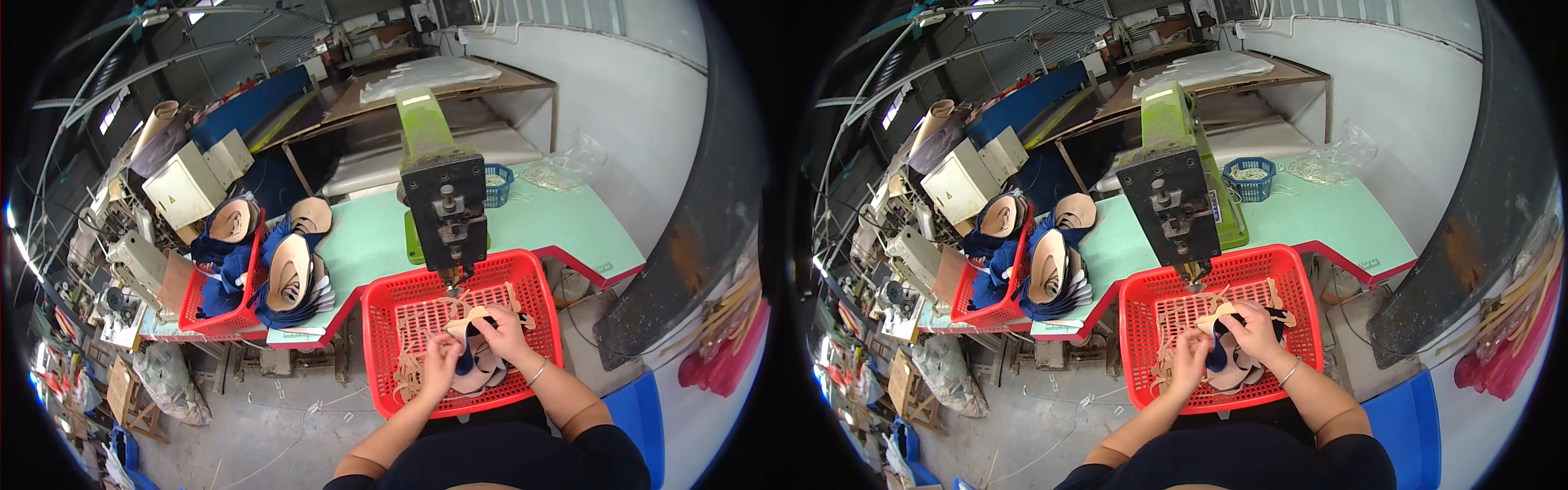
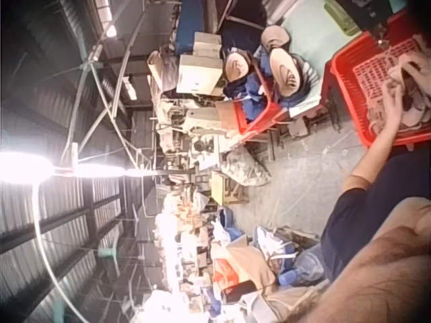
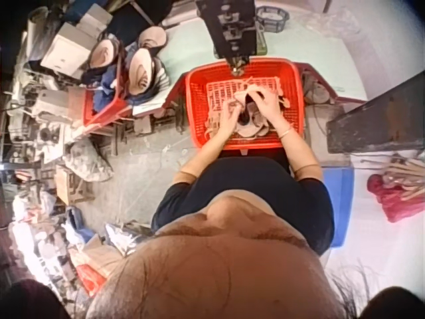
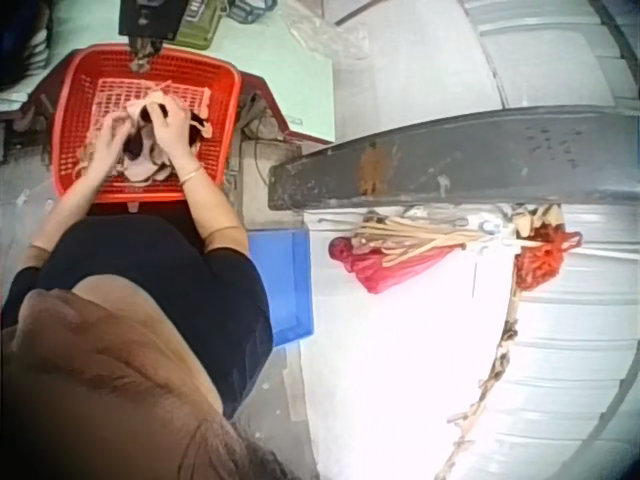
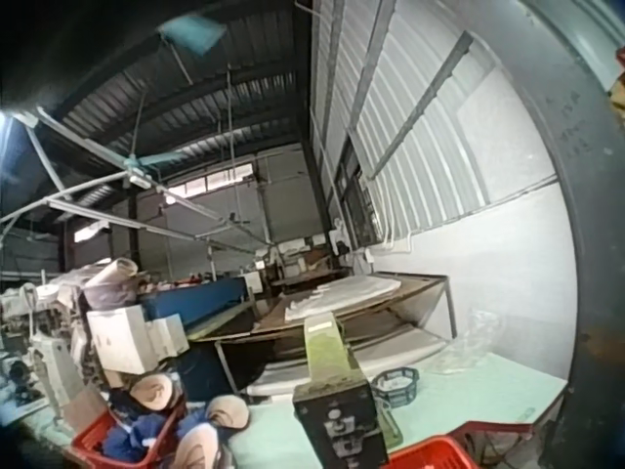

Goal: The person assembles blue sandals by attaching white plastic buckles to the straps using a green manual press machine. They pick up a sandal from a red basket, position the buckle under the press, and operate the machine to secure the component. The finished sandals are placed into a second red basket.

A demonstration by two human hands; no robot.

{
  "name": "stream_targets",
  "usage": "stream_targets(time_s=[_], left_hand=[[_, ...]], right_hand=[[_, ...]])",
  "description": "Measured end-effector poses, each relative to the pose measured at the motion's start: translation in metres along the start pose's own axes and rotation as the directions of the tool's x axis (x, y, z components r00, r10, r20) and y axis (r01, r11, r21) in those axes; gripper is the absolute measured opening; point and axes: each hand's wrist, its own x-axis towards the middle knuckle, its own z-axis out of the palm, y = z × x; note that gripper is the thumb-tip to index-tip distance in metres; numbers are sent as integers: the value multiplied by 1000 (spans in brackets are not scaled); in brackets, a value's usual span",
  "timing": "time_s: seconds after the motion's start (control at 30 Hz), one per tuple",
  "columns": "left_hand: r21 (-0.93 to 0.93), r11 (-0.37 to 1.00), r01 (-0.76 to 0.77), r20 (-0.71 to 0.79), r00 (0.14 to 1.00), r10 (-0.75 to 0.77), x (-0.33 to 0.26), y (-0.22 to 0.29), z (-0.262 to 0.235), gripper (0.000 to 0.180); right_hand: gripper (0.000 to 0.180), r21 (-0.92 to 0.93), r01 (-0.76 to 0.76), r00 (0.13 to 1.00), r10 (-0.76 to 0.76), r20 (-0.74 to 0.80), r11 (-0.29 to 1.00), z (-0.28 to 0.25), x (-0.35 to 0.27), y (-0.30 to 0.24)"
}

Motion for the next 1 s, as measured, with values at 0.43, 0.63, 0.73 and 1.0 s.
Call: stream_targets(time_s=[0.43, 0.63, 0.73, 1.0], left_hand=[[-333, 814, 476, 294, 873, -390, 28, 45, -19, 21], [42, 997, -59, 112, 992, 54, 60, 104, -7, 12], [-85, 988, 132, 8, 991, -132, 70, 111, 3, 16], [-176, 956, 234, -95, 963, -254, 71, 127, 12, 21]], right_hand=[[18, 602, -472, 881, 377, 287, 644, -17, 1, -4], [17, 525, -596, 803, 439, 403, 608, -64, 35, -16], [16, 557, -582, 813, 412, 411, 593, -73, 44, -18], [17, 679, -563, 812, 468, 349, 470, -66, 46, -19]])
